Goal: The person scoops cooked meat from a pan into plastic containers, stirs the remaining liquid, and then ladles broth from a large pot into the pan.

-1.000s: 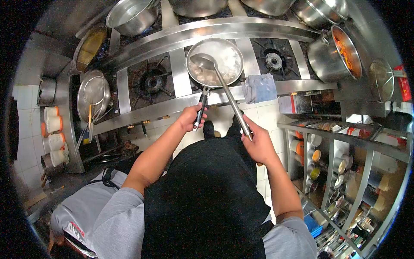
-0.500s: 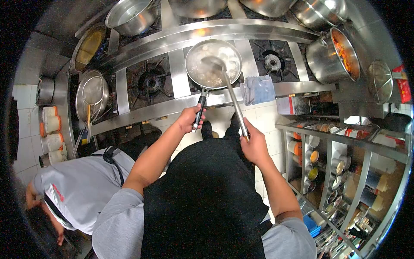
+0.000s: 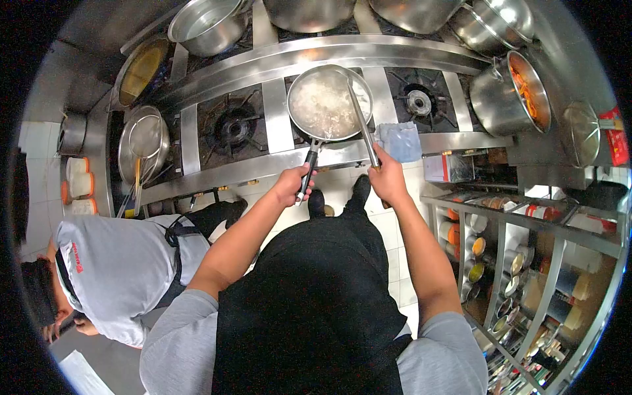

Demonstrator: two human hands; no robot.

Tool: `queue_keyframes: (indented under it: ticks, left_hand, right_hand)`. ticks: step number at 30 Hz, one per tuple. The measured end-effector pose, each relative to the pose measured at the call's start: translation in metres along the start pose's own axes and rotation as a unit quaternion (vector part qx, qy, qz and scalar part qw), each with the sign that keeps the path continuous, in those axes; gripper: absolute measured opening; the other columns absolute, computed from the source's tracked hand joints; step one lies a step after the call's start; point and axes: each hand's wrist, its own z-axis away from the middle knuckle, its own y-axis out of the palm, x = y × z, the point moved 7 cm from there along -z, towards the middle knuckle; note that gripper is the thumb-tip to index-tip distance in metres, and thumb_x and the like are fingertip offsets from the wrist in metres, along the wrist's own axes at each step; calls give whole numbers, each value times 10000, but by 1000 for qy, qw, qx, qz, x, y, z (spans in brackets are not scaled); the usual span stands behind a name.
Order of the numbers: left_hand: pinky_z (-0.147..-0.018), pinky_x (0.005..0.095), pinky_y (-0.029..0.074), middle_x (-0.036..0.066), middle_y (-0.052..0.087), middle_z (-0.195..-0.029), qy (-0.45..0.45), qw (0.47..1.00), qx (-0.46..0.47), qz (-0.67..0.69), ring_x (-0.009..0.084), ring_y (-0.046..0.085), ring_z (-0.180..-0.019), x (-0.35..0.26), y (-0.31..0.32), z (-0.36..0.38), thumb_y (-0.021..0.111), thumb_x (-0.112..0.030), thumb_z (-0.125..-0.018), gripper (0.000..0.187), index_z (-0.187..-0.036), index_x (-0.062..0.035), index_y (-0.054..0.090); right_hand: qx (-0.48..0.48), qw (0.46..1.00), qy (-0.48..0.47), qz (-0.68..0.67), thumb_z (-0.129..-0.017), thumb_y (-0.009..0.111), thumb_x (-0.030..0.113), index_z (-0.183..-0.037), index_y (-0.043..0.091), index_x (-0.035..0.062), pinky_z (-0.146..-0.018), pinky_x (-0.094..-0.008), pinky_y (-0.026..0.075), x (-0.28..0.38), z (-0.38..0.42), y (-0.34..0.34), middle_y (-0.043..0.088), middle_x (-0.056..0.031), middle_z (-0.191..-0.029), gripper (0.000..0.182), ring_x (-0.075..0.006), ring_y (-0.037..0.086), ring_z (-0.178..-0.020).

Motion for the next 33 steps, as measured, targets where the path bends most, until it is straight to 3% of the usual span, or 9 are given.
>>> queue_keyframes:
  ticks: [1,2,4,5,7,13,19,33]
  left_hand:
    - [-512,329,503,21,600,-838,0,1000,-2,2,145,558,-622,0,0,0,461,-464,-1114,409,-1175,-109,655]
    - [-515,329,504,18,601,-837,2,1000,-2,1,145,558,-623,0,0,0,464,-465,-1113,407,-1174,-112,657]
    - [-517,328,506,16,601,-837,3,1000,-2,2,145,559,-623,-1,-1,2,467,-465,-1112,404,-1173,-115,659]
    - [-521,329,508,15,605,-840,3,1000,0,4,144,560,-624,-2,0,2,469,-464,-1111,401,-1173,-117,659]
    - [-525,329,509,15,608,-844,0,1000,2,8,143,561,-626,-3,-1,2,471,-463,-1111,398,-1173,-119,660]
    - [-533,332,516,23,637,-871,-5,1000,-7,3,141,569,-638,-4,0,8,476,-459,-1109,392,-1176,-122,663]
    - [-531,322,526,26,651,-875,-9,1000,-4,4,138,581,-638,-2,-1,4,474,-462,-1108,397,-1181,-121,665]
    - [-512,317,517,38,642,-877,-2,1000,4,-5,145,585,-636,-4,0,7,452,-457,-1117,418,-1214,-100,647]
  right_hand:
    - [2,999,-9,-37,-866,685,4,-1502,518,-4,-801,-410,583,-4,-2,5,733,-231,-1085,657,-351,732,-852]
    - [4,999,-10,-37,-866,685,4,-1502,518,-4,-801,-410,583,-9,-4,8,733,-231,-1085,657,-351,732,-852]
    - [70,973,94,-197,-897,678,-19,-1524,500,12,-591,-349,547,-16,-4,20,728,-149,-961,653,-209,671,-637]
    - [71,974,93,-196,-897,678,-19,-1524,500,12,-591,-349,547,-15,-5,21,728,-149,-961,653,-209,671,-637]
    - [110,933,124,-321,-912,648,-60,-1540,461,-5,-481,-283,468,-15,-5,31,692,-100,-872,658,-123,577,-534]
    - [167,870,158,-436,-920,649,-45,-1538,414,-54,-503,-284,488,-2,11,35,703,-120,-888,661,-139,594,-558]
    - [190,841,189,-471,-934,638,-30,-1552,411,-28,-509,-287,490,3,36,35,702,-135,-924,659,-143,585,-556]
    - [186,857,189,-441,-920,625,-74,-1568,424,5,-501,-269,488,-2,99,21,688,-104,-911,682,-132,588,-563]
